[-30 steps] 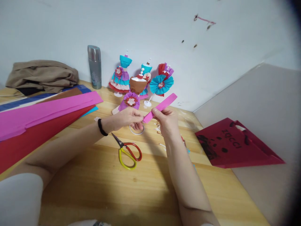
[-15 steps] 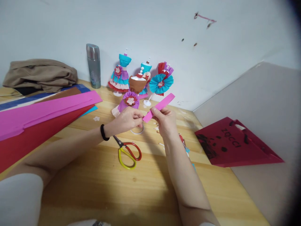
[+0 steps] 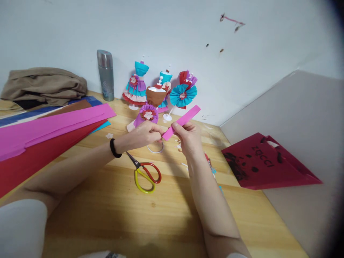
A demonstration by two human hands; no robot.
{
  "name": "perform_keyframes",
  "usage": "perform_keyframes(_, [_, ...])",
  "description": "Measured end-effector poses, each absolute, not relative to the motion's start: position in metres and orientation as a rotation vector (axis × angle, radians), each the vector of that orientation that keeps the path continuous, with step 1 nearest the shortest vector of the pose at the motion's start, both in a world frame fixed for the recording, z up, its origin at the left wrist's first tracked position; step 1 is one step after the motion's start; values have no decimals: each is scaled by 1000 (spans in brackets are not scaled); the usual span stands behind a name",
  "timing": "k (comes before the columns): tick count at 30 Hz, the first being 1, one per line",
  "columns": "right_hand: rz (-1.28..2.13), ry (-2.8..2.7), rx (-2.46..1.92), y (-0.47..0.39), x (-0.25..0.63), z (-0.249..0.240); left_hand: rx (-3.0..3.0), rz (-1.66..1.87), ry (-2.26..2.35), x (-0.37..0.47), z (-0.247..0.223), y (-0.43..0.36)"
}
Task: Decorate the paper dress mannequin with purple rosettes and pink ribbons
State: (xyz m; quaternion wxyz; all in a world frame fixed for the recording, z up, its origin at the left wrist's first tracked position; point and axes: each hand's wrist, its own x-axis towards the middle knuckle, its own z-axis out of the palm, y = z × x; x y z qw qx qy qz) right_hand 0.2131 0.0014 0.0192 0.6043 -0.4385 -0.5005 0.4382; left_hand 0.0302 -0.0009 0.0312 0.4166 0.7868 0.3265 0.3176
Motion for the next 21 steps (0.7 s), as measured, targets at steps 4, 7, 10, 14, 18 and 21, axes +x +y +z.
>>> perform_keyframes(4, [1011,-1199,-1009,0,211,19,1965,812,815,33,33,-4])
perform_keyframes(7, [985,-1222,-1031,-2,207,20,1918,860,831,38,28,-6])
perform_keyframes(10, [970,-1228,-1038,-3,206,20,1895,912,862,40,24,-5])
perform_keyframes(14, [1008,-1225,-1032,-3,208,19,1884,909,892,38,23,-3])
perform_keyframes(18, [1180,-1221,-992,-6,209,21,1838,905,871,39,22,-2])
perform_keyframes(21, [1269,-1223,-995,-7,207,22,1825,887,842,40,20,-1])
